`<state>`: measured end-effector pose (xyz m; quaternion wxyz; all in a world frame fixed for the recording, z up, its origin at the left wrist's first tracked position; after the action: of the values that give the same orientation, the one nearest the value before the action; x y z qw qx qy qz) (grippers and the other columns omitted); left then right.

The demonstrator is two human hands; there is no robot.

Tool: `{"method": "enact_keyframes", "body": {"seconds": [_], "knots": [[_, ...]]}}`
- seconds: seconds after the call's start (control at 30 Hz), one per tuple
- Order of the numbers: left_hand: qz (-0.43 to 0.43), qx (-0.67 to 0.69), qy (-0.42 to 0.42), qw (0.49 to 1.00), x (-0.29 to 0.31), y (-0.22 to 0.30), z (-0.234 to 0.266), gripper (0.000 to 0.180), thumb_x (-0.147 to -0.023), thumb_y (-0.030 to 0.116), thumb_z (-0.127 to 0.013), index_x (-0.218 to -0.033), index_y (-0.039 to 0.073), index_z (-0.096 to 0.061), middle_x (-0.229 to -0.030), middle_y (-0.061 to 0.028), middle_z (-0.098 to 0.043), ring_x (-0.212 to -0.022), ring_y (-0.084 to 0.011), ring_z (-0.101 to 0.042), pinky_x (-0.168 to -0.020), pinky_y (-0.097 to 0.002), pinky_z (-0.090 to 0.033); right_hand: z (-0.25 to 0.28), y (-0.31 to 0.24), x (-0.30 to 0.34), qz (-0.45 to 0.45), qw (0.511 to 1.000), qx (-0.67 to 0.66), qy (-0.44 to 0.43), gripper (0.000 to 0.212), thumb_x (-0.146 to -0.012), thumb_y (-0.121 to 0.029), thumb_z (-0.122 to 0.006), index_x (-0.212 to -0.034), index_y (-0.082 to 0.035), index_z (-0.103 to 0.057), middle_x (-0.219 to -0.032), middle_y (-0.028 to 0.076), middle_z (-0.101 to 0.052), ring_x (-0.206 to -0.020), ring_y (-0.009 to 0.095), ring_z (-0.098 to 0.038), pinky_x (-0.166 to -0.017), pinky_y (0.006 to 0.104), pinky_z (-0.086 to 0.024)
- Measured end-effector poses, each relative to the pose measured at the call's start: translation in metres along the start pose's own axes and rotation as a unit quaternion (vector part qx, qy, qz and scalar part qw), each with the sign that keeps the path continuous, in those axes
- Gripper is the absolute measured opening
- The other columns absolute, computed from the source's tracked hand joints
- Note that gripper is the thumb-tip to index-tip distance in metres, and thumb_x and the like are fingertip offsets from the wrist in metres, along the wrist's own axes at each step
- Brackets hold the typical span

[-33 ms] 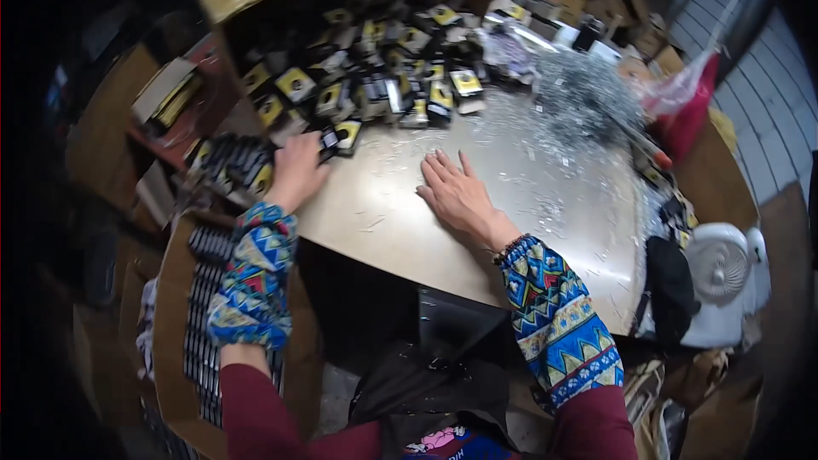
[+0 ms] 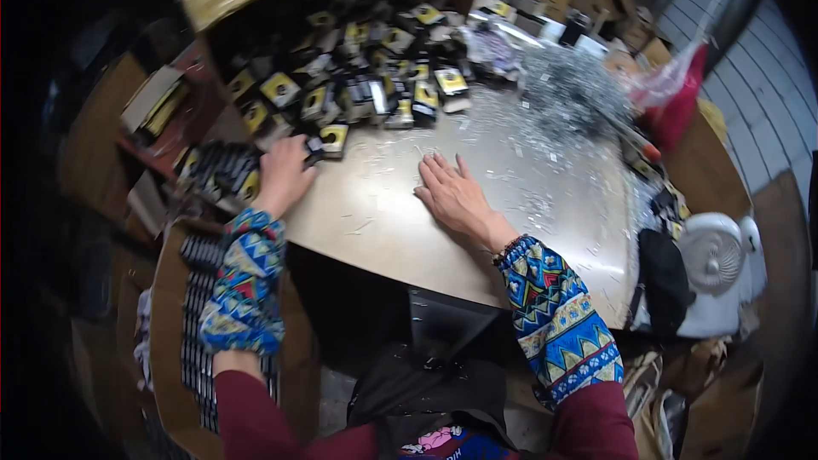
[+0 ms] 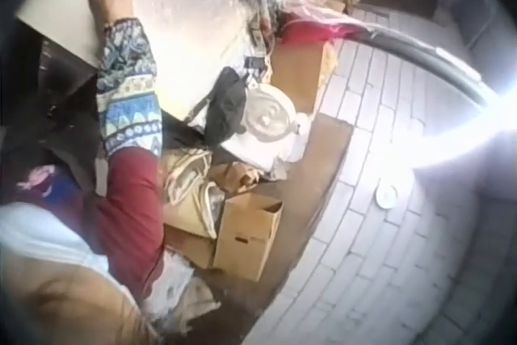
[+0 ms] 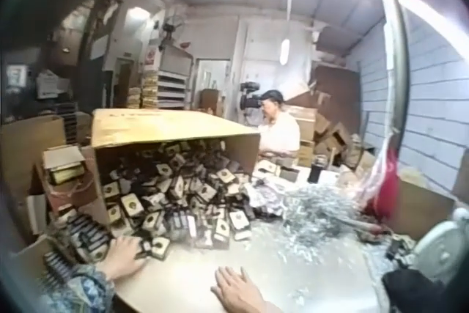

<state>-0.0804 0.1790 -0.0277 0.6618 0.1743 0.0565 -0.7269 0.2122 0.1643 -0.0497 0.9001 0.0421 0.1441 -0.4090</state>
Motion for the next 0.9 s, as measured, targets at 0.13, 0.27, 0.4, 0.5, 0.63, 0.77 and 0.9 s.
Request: {"method": "enact_keyframes", "body": {"seconds": [0.13,0.27,0.4,0.5,0.63,0.77,0.9], "knots": [[-0.046,0.065,0.044,0.996,0.023,0.021,0.004,0.042,-0.087,0.019,-0.061,-0.124,0.003,-0.049,-0.113,-0.0211,-0.057,-0.103,-0.0398,-0.054,-0.09,-0.0429,-0.044,0.012,0.044,0.074,-0.074,0.997,-0.004,-0.008,0.051,-0.101,-0.037,-0.043,-0.136,0.0,-0.045,-0.145,0.018,-0.043,-0.139,0.032,-0.035,-0.114,0.056,-0.02],[0.138,0.433,-0.078,0.887,0.059,0.055,0.007,0.037,-0.099,0.03,-0.053,-0.124,0.002,-0.049,-0.108,-0.012,-0.061,-0.104,-0.0227,-0.06,-0.088,-0.0308,-0.046,0.032,0.082,0.121,-0.194,0.977,0.046,-0.081,0.054,-0.101,-0.042,-0.041,-0.142,-0.006,-0.042,-0.151,0.017,-0.036,-0.143,0.036,-0.024,-0.115,0.0601,-0.013],[0.208,0.657,-0.047,0.723,0.114,0.088,-0.013,0.03,-0.098,0.021,-0.056,-0.12,0.0,-0.055,-0.102,-0.0052,-0.065,-0.086,-0.0125,-0.065,-0.072,-0.0236,-0.054,0.036,0.088,0.156,-0.244,0.968,-0.041,-0.03,0.051,-0.1,-0.041,-0.043,-0.139,-0.009,-0.045,-0.152,0.018,-0.033,-0.141,0.041,-0.026,-0.113,0.0611,-0.015],[0.282,0.712,-0.132,0.629,0.171,0.115,-0.001,0.033,-0.098,0.015,-0.056,-0.125,-0.003,-0.054,-0.11,-0.0068,-0.066,-0.093,-0.0115,-0.065,-0.079,-0.0249,-0.055,0.045,0.091,0.186,-0.227,0.95,-0.215,0.011,0.047,-0.1,-0.034,-0.047,-0.142,-0.012,-0.046,-0.152,0.017,-0.034,-0.142,0.039,-0.026,-0.115,0.0588,-0.012],[0.371,0.74,-0.169,0.535,0.257,0.117,-0.043,0.027,-0.101,0.019,-0.048,-0.125,0.007,-0.052,-0.109,-0.0023,-0.063,-0.093,-0.0125,-0.064,-0.076,-0.0299,-0.056,0.061,0.123,0.225,-0.351,0.936,-0.002,0.037,0.045,-0.1,-0.033,-0.045,-0.14,-0.013,-0.048,-0.149,0.021,-0.037,-0.14,0.038,-0.031,-0.115,0.0567,-0.017],[0.418,0.662,-0.329,0.529,0.312,0.148,-0.085,0.026,-0.098,0.022,-0.051,-0.122,0.012,-0.053,-0.108,-0.0015,-0.061,-0.094,-0.0135,-0.062,-0.073,-0.0318,-0.054,0.047,0.1,0.204,-0.319,0.944,-0.067,0.046,0.046,-0.1,-0.037,-0.044,-0.139,-0.014,-0.05,-0.147,0.023,-0.039,-0.14,0.039,-0.031,-0.116,0.0522,-0.019],[0.355,0.615,-0.379,0.593,0.323,0.178,-0.109,0.026,-0.089,0.008,-0.062,-0.114,0.004,-0.058,-0.098,-0.0038,-0.064,-0.088,-0.0096,-0.059,-0.069,-0.0239,-0.049,0.035,0.033,0.148,-0.225,0.968,-0.09,0.057,0.043,-0.099,-0.034,-0.047,-0.136,-0.012,-0.052,-0.143,0.022,-0.044,-0.136,0.04,-0.035,-0.114,0.0498,-0.024]]}}
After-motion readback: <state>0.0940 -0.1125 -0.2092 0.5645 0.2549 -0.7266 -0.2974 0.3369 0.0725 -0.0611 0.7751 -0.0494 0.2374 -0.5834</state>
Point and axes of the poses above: each hand's wrist, its own x-axis away from the middle knuckle, its own z-axis out of the back of the hand, y = z × x, the point moved 6 cm from there along -x, towards the middle knuckle
